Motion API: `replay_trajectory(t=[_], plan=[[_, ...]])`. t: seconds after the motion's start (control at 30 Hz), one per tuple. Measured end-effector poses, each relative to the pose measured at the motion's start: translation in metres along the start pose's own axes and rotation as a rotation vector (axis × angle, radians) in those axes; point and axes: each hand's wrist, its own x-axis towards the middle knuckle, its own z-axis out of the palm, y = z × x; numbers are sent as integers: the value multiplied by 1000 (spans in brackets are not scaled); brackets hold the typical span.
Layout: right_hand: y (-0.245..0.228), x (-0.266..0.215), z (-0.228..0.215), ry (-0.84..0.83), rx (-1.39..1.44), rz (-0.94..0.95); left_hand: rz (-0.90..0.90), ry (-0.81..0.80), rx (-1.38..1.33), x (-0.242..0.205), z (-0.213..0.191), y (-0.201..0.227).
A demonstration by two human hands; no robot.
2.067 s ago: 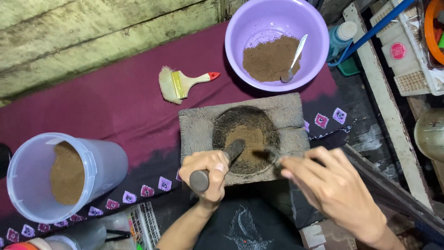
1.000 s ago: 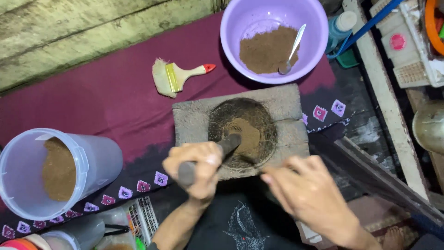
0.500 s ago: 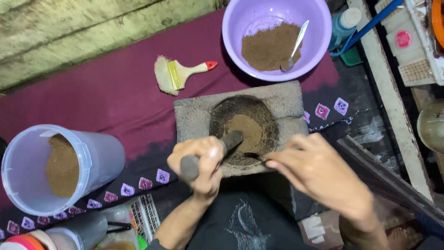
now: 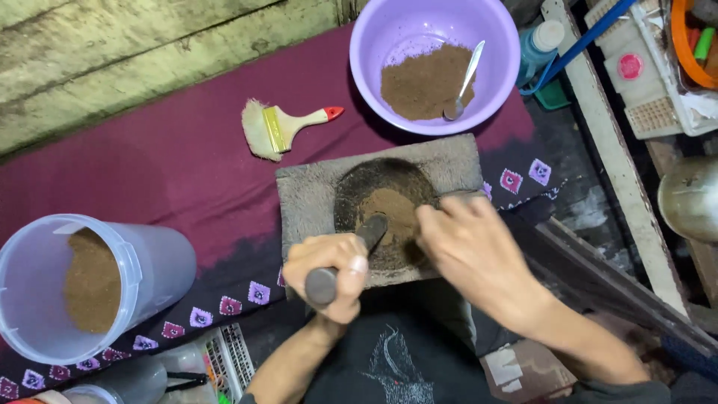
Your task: Grinding a brown powdery substance in a stone mortar using a wooden pestle and a spoon to stir the contents.
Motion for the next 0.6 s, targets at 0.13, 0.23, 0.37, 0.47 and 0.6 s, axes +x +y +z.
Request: replay_trajectory(t=[0.13, 0.23, 0.37, 0.47, 0.6], plan=[[2, 2, -9, 25, 74, 19, -7, 89, -9, 17, -8, 20], [9, -9, -39, -10, 16, 81, -46, 177, -164, 13, -30, 25], [-2, -7, -12, -32, 17, 99, -118, 272, -164, 6, -56, 21], [-2, 1, -29, -33, 48, 107, -150, 349, -159, 1, -69, 18], [11, -1, -40, -6, 2, 162, -152, 390, -131, -2, -74, 21]])
